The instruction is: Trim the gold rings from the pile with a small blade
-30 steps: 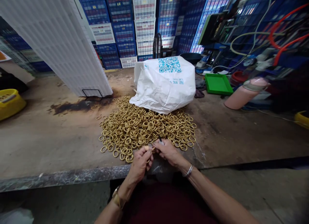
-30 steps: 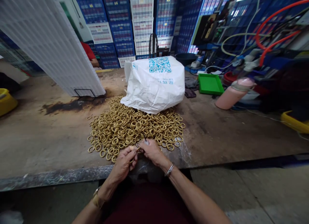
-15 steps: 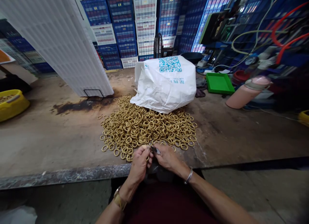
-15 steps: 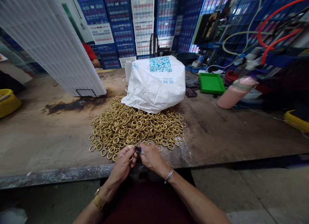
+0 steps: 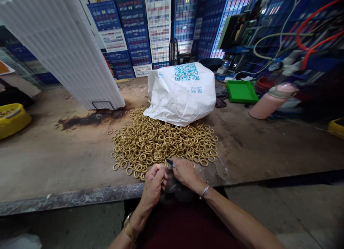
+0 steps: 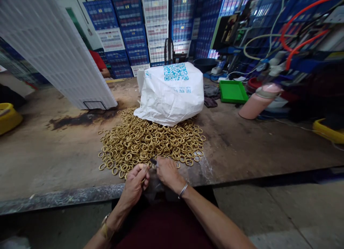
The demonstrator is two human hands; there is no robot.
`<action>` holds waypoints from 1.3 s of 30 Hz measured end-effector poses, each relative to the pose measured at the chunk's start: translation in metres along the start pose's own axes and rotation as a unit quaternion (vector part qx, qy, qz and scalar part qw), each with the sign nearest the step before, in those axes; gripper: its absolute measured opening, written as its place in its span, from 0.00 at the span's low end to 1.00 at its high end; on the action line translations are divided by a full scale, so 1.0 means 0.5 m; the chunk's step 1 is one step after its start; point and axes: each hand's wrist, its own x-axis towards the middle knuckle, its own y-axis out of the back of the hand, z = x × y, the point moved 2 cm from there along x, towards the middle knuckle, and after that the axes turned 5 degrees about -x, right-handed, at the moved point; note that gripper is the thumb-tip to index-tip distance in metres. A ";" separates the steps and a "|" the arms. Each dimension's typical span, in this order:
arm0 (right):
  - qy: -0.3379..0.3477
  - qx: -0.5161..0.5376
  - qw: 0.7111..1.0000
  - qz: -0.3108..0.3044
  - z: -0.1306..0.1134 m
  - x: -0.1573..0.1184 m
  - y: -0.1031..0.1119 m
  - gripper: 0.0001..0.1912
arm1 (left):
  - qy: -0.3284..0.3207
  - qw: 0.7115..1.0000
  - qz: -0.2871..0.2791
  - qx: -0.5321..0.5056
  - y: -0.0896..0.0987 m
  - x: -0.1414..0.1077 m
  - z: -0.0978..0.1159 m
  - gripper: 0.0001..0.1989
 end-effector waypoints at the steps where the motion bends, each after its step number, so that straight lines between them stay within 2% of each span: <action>1: -0.009 0.001 1.000 0.011 0.006 0.005 0.002 0.09 | 0.005 1.000 -0.009 -0.011 -0.002 -0.005 0.004 0.14; 4: -0.002 0.064 0.996 0.055 0.014 0.019 0.010 0.08 | 0.022 0.997 -0.032 -0.068 -0.009 -0.013 0.016 0.12; 6: 0.001 0.177 0.982 0.072 0.010 0.023 0.012 0.08 | 0.031 0.992 -0.037 -0.117 -0.012 -0.010 0.020 0.11; 8: -0.006 0.319 0.946 0.051 0.001 0.023 0.009 0.10 | 0.037 0.986 -0.040 -0.158 -0.013 -0.004 0.021 0.10; 11: -0.019 0.485 0.873 -0.046 -0.016 0.016 -0.003 0.12 | 0.046 0.979 -0.047 -0.192 -0.009 0.003 0.017 0.10; 14: -0.016 0.576 0.807 -0.129 -0.025 0.007 -0.014 0.14 | 0.058 0.977 -0.048 -0.198 -0.005 0.003 0.014 0.12; 17: -0.028 0.619 0.774 -0.130 -0.025 0.007 -0.020 0.10 | 0.069 0.979 -0.044 -0.185 -0.003 0.000 0.011 0.13; 20: -0.049 0.616 0.782 -0.083 -0.022 0.010 -0.017 0.06 | 0.074 0.981 -0.030 -0.179 0.001 0.001 0.006 0.14; 25: -0.032 0.524 0.851 0.011 -0.018 0.009 0.008 0.04 | 0.080 0.979 0.005 -0.189 0.012 0.006 -0.007 0.16; 28: -0.013 0.492 0.870 0.030 -0.015 0.006 0.015 0.04 | 0.072 0.981 0.010 -0.178 0.014 0.004 -0.008 0.16; 30: -0.014 0.507 0.862 0.022 -0.013 0.006 0.011 0.04 | 0.060 0.984 0.011 -0.165 0.012 0.002 -0.006 0.15; 35: -0.037 0.578 0.814 -0.038 -0.021 0.002 -0.007 0.06 | 0.032 0.991 0.028 -0.128 0.008 -0.001 -0.006 0.16; 37: -0.042 0.581 0.811 -0.057 -0.026 -0.001 -0.008 0.06 | 0.020 0.993 0.031 -0.116 0.009 -0.002 -0.007 0.16; 39: -0.039 0.566 0.821 -0.061 -0.028 -0.003 -0.004 0.05 | 0.020 0.993 0.025 -0.113 0.009 -0.003 -0.006 0.15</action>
